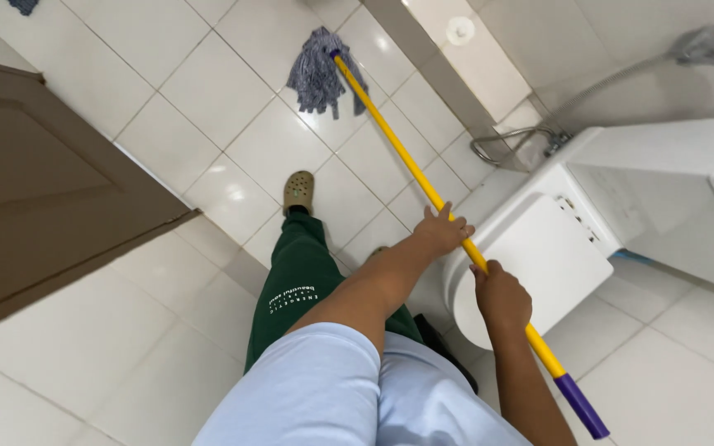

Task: Scrubbing a rubber bath mat with a brush in a sink, rinsing it under a tap, and mopping the bathroom floor.

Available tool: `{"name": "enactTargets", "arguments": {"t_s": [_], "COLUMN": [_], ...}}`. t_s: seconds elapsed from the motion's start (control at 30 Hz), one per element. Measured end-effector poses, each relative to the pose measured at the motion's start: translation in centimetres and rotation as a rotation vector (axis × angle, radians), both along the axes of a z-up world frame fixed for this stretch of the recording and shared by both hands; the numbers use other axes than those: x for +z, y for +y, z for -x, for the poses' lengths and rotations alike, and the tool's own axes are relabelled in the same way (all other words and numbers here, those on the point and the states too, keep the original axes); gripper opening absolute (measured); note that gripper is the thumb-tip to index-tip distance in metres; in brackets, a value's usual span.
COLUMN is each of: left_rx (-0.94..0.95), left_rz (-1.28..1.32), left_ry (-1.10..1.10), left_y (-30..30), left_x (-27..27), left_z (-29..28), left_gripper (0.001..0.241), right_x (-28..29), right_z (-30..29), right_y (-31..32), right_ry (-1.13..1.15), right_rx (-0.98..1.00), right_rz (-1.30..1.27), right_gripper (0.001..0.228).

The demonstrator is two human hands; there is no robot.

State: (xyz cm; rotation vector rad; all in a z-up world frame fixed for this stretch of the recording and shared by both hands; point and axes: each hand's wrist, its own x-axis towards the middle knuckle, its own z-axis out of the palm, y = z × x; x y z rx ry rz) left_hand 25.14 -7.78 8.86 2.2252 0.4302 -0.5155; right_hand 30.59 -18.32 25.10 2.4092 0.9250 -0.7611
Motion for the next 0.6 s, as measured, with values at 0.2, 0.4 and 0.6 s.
{"name": "enactTargets", "arguments": {"t_s": [0.2, 0.4, 0.6], "left_rx": [0.113, 0.304, 0.495], "left_rz": [-0.118, -0.339, -0.221], "left_ry": [-0.038, -0.188, -0.175], "left_y": [10.7, 16.8, 21.9], "left_x": [-1.2, -2.7, -2.3], "left_z": [6.0, 11.8, 19.9], "left_gripper": [0.037, 0.035, 0.041], "right_x": [0.3, 0.4, -0.6], "right_z": [4.3, 7.9, 13.4], "right_y": [13.0, 21.1, 26.9], "right_ry": [0.042, 0.058, 0.125], "right_rx": [0.076, 0.254, 0.478], "right_rz": [0.035, 0.043, -0.031], "right_gripper": [0.048, 0.046, 0.041]}}
